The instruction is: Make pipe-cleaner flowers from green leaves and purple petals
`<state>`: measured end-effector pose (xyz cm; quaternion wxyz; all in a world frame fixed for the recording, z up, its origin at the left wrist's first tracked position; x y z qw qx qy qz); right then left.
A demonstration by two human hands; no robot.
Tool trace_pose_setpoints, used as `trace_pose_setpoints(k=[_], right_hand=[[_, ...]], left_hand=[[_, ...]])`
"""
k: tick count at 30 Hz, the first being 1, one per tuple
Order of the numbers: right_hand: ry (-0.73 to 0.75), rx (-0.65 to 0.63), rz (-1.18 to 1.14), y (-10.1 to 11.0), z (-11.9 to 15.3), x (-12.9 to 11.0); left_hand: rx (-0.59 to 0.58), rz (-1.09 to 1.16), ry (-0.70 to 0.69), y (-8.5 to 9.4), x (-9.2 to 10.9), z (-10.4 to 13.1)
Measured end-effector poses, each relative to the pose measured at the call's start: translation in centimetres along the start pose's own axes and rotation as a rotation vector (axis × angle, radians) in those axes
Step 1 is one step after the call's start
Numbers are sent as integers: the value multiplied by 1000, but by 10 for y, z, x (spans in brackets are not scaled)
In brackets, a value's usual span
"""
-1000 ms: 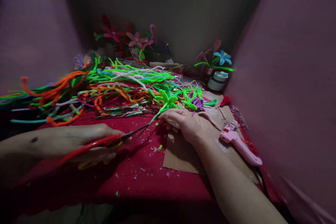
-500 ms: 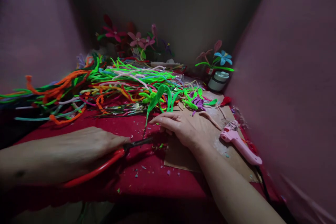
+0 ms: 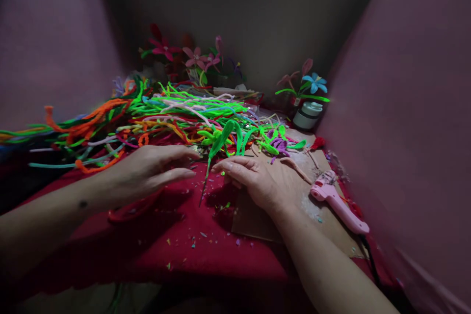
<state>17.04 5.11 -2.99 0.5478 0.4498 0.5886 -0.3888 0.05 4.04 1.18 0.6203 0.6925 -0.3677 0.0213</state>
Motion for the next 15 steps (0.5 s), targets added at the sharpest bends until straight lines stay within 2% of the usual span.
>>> trace_pose_setpoints(k=[2, 5, 9, 13, 15], right_hand=[[-14, 5, 38, -2, 1, -3], [-64, 34, 127, -3, 3, -9], [-65, 50, 199, -6, 5, -23], [-70, 63, 288, -5, 6, -26], [-26, 94, 307, -3, 5, -25]], left_hand=[[-16, 170, 34, -10, 17, -13], [41, 330, 49, -21, 31, -29], [126, 341, 54, -28, 31, -36], [232, 303, -2, -22, 35, -31], [252, 310, 25, -21, 35, -30]])
Point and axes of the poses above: each hand's wrist, its own z-axis away from the middle knuckle, its own y-axis out of the back of the hand, x = y × z, the point moved 7 cm from there along -z, towards the middle knuckle, and after that the axes turned 10 degrees about x, right-handed, at the moved point
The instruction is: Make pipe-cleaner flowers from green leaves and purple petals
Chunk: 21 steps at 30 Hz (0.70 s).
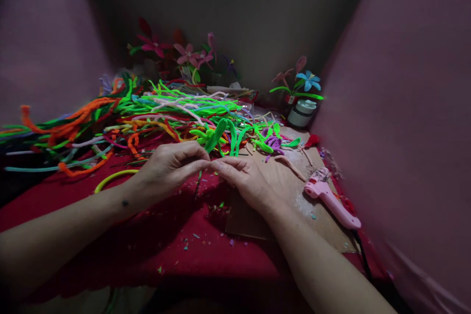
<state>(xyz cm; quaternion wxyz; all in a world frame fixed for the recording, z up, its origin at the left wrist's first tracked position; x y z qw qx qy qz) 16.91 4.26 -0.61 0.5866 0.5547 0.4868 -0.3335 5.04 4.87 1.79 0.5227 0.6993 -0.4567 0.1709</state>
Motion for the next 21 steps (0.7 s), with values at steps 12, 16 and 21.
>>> trace_pose_setpoints(k=[12, 16, 21], right_hand=[[998, 307, 254, -8, 42, -38], [1056, 368, 248, -3, 48, -45], [872, 383, 545, 11, 38, -31]], left_hand=[[-712, 922, 936, -55, -22, 38], [-618, 555, 644, -51, -24, 30], [-7, -128, 144, 3, -35, -11]])
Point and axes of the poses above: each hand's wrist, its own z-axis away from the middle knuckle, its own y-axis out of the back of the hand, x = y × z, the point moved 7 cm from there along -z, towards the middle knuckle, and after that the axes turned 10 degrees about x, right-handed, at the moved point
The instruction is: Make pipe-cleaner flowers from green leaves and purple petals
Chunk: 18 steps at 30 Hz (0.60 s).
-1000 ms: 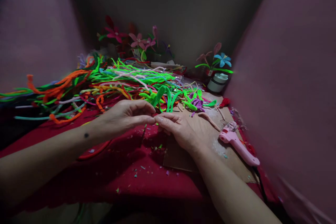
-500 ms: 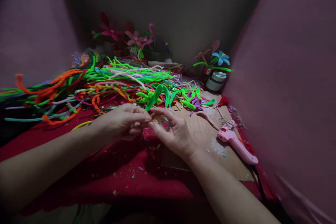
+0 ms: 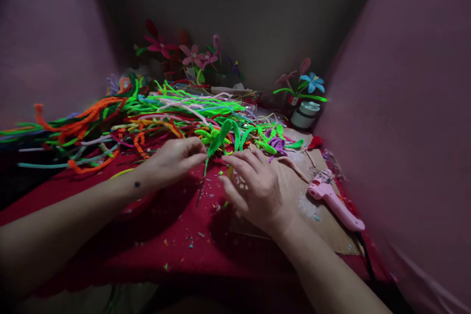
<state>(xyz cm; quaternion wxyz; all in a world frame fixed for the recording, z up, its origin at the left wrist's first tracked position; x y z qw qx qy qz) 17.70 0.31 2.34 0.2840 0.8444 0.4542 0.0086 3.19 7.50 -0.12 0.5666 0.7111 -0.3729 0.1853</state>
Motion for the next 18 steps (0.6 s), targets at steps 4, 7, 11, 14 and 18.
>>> trace_pose_setpoints(k=[4, 7, 11, 14, 18], right_hand=[[-169, -226, 277, -9, 25, 36], [-244, -338, 342, -14, 42, 53], [-270, -259, 264, -5, 37, 45], [-493, -148, 13, -2, 28, 37], [-1153, -320, -712, -46, 46, 25]], left_hand=[[-141, 28, 237, -6, -32, -5], [-278, 241, 411, -25, -42, 2], [-350, 564, 591, -41, -41, 10], [-386, 721, 603, -41, -33, 12], [-411, 804, 508, -33, -17, 17]])
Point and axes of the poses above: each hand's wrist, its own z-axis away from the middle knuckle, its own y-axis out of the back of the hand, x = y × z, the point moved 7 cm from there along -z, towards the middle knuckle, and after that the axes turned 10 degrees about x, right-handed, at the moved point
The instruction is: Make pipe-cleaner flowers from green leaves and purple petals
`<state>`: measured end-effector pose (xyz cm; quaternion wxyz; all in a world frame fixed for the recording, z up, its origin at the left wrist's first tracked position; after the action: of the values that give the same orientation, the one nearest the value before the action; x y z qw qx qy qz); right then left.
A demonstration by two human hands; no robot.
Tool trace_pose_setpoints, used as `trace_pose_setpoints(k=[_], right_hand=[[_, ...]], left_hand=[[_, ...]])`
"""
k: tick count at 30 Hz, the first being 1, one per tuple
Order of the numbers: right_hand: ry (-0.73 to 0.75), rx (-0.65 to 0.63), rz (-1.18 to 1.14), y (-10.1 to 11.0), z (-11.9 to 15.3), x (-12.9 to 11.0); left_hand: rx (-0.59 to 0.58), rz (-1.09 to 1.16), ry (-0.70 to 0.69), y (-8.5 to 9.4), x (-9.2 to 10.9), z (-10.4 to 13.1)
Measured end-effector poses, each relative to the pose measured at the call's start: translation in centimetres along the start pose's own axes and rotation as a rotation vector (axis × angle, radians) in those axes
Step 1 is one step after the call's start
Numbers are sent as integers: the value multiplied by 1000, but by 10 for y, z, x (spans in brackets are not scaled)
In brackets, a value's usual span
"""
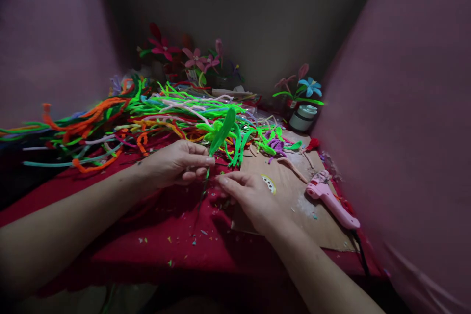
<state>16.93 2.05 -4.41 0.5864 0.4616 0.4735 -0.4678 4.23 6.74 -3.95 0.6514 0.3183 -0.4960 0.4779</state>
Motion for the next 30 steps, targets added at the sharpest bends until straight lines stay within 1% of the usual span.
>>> trace_pose_setpoints(k=[1, 2, 4, 7, 9, 10, 14, 16, 18, 20, 22, 24, 26, 30], right_hand=[[-79, -66, -161, -11, -1, 4], [-124, -109, -285, -20, -2, 5], [-145, -123, -436, -30, -5, 7], [-154, -98, -514, -37, -6, 9], [-157, -113, -576, -42, -4, 7], [-155, -134, -615, -45, -2, 6], [-136, -242, -741, -57, 8, -1], [-110, -228, -740, -57, 9, -3], [-73, -139, -687, -51, 7, -2], [-26, -39, -608, -44, 3, -1], [10, 24, -534, -39, -1, 0], [28, 37, -496, -39, -4, 2], [34, 18, -493, -41, -5, 2], [87, 4, -493, -42, -7, -4]], left_hand=[[-18, -1, -32, -2, 3, 3], [-37, -2, -67, -4, 6, 6], [-82, 1, -127, -7, 11, 12], [-104, 11, -144, -6, 12, 15], [-109, 36, -140, -4, 12, 16], [-123, 50, -148, -3, 12, 17], [-243, 121, -173, -8, 14, 22], [-271, 163, -176, -10, 15, 24], [-273, 168, -203, -12, 17, 27], [-243, 123, -243, -12, 17, 28], [-170, 69, -266, -10, 16, 26], [-87, 50, -264, -7, 13, 23], [-51, 60, -250, -5, 10, 21], [-96, 161, -241, -8, 9, 20]])
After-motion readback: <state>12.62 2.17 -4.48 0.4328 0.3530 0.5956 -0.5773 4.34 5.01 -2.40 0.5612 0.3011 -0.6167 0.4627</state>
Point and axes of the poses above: each hand's wrist, its own z-axis away from the middle knuckle, its own y-axis out of the back of the hand, x = y × z, the point moved 7 cm from there along -z, towards the middle knuckle, and after that the axes turned 10 degrees about x, right-handed, at the moved point
